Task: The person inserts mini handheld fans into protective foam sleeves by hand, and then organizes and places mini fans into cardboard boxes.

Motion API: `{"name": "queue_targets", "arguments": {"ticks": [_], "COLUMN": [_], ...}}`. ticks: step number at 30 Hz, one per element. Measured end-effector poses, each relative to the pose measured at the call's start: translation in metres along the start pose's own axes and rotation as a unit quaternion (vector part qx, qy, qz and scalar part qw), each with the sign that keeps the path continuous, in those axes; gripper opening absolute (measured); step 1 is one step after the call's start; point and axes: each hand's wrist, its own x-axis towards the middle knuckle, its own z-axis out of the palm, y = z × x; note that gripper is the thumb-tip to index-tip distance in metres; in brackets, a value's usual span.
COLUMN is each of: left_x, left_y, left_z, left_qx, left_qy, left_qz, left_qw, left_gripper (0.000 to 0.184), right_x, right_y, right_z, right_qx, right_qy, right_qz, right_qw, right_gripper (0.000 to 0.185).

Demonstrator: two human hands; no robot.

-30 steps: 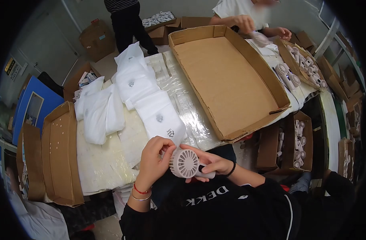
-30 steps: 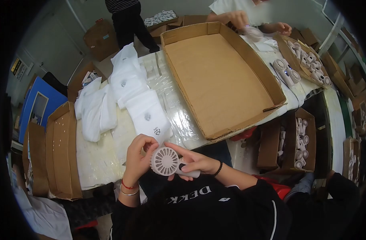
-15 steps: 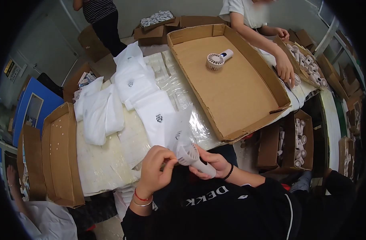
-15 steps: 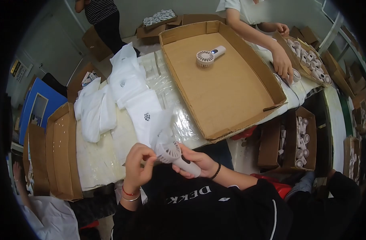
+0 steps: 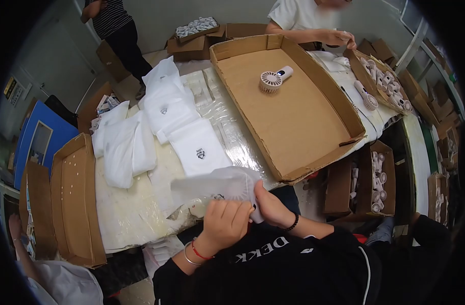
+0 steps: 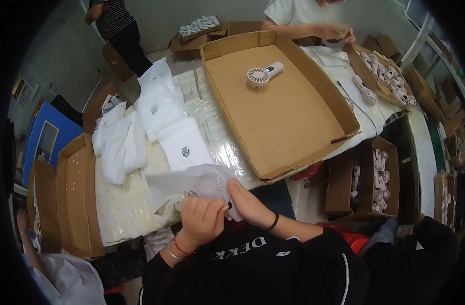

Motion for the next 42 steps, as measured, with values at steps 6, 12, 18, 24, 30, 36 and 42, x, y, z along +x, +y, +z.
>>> {"name": "queue_targets", "arguments": {"ticks": [6, 12, 18, 24, 30, 36, 42], "left_x": [0.000, -0.021, -0.033, -0.046, -0.093, -0.090, -0.017], "left_y": [-0.006, 0.010, 0.009, -0.057, -0.168, -0.126, -0.084], "left_z": [0.001, 0.002, 0.002, -0.067, -0.186, -0.134, -0.054], "left_qx": [-0.017, -0.079, -0.127, -0.060, 0.119, 0.021, -0.142], "left_qy": [-0.011, -0.065, -0.012, 0.110, 0.308, 0.159, -0.083], "left_qz": [-0.052, -0.033, -0.126, -0.259, -0.346, -0.399, -0.215], "left_qw": [0.998, 0.994, 0.984, 0.958, 0.878, 0.903, 0.963], "left_gripper": [0.009, 0.017, 0.058, 0.034, 0.027, 0.018, 0.009], "right_x": [0.003, 0.015, 0.006, 0.007, 0.090, 0.124, 0.096], "right_y": [0.018, 0.003, -0.001, -0.101, -0.224, -0.234, -0.243], "right_z": [0.010, 0.004, 0.018, 0.020, -0.088, -0.160, -0.130], "right_qx": [-0.442, -0.090, -0.392, -0.619, -0.840, -0.902, -0.894], "right_qy": [0.044, 0.066, -0.141, -0.196, 0.218, 0.238, 0.223], "right_qz": [-0.218, -0.121, -0.181, -0.159, -0.138, -0.234, -0.049], "right_qw": [0.869, 0.986, 0.891, 0.743, 0.478, 0.275, 0.386], "right_gripper": [0.051, 0.050, 0.054, 0.043, 0.058, 0.066, 0.058]}}
